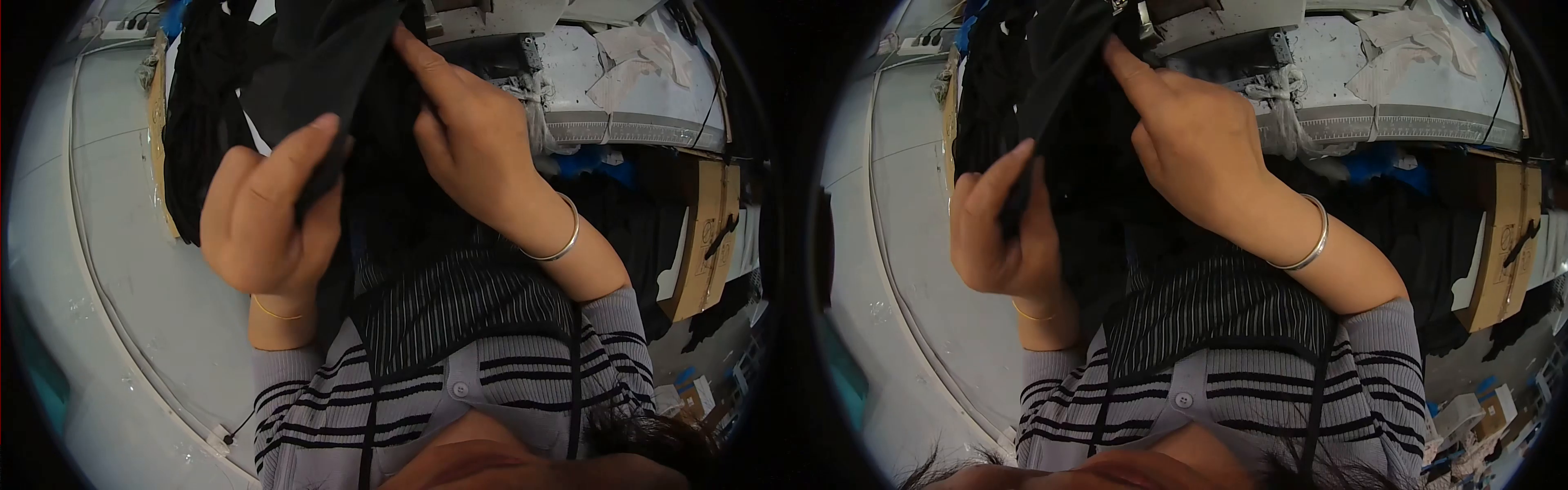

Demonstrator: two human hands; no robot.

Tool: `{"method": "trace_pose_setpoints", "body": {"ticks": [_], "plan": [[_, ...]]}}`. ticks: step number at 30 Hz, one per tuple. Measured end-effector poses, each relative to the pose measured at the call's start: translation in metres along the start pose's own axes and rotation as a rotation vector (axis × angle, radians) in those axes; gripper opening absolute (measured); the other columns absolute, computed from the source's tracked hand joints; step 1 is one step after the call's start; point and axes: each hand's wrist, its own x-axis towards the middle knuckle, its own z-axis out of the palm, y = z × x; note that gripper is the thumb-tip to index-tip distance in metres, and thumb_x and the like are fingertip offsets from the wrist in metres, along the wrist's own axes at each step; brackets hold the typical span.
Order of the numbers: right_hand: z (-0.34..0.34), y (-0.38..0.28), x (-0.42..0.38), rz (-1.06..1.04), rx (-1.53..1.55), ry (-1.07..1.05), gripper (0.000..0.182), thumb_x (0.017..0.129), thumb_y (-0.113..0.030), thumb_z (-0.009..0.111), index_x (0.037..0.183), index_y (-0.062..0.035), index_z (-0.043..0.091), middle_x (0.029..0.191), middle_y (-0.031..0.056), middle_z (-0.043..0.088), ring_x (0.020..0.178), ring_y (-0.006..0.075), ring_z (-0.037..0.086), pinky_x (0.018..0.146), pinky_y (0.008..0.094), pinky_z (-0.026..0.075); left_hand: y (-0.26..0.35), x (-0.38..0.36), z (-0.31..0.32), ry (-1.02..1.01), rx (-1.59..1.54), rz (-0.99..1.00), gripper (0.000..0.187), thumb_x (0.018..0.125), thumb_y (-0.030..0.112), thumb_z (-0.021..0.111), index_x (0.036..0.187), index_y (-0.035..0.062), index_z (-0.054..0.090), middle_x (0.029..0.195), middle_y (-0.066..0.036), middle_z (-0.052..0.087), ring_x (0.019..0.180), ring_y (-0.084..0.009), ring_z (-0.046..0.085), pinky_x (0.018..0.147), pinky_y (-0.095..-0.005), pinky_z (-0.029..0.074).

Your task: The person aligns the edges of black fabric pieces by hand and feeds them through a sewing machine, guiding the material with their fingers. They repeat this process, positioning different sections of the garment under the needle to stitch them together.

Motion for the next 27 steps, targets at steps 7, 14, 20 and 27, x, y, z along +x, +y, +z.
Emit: {"method": "trace_pose_setpoints", "body": {"ticks": [7, 14, 20, 27], "plan": [[-0.015, -0.004, -0.025, 0.444, 0.471, -0.052, 0.027, 0.09, -0.002, 0.067, 0.117, 0.0007, 0.065, 0.081, 0.0102, 0.063, 0.062, 0.0175, 0.06, 0.056, 0.028, 0.045, 0.021, -0.014, 0.033, -0.185, -0.049, 0.097, 0.02, 0.073, -0.005, 0.072, 0.092, 0.0022, 0.07, 0.103, -0.011, 0.075, 0.105, -0.0303, 0.068, 0.093, -0.0374, 0.053], [-0.02, 0.001, -0.009, 0.382, 0.362, -0.059, 0.014, 0.091, -0.003, 0.067, 0.104, 0.0023, 0.066, 0.085, 0.0111, 0.065, 0.062, 0.0166, 0.059, 0.057, 0.0286, 0.046, 0.011, 0.0, 0.039, -0.073, -0.025, 0.052, 0.01, 0.083, 0.002, 0.071, 0.088, 0.0061, 0.063, 0.107, -0.01, 0.077, 0.113, -0.0298, 0.07, 0.107, -0.0527, 0.046], [-0.016, 0.006, -0.006, 0.347, 0.404, -0.035, 0.011, 0.089, -0.001, 0.067, 0.1, 0.0012, 0.064, 0.085, 0.0121, 0.064, 0.064, 0.0212, 0.06, 0.057, 0.031, 0.046, 0.01, -0.003, 0.05, -0.23, -0.087, 0.041, 0.007, 0.094, 0.0, 0.061, 0.099, 0.002, 0.057, 0.123, -0.022, 0.071, 0.124, -0.0399, 0.064, 0.115, -0.0575, 0.036], [-0.013, 0.009, 0.0, 0.313, 0.383, -0.025, 0.01, 0.088, -0.001, 0.066, 0.097, 0.0008, 0.062, 0.083, 0.0122, 0.063, 0.066, 0.0233, 0.062, 0.059, 0.0307, 0.048, -0.01, 0.015, 0.055, -0.065, -0.295, -0.075, 0.005, 0.102, 0.0, 0.054, 0.106, -0.0015, 0.055, 0.122, -0.023, 0.071, 0.123, -0.038, 0.065, 0.115, -0.0543, 0.037]]}}
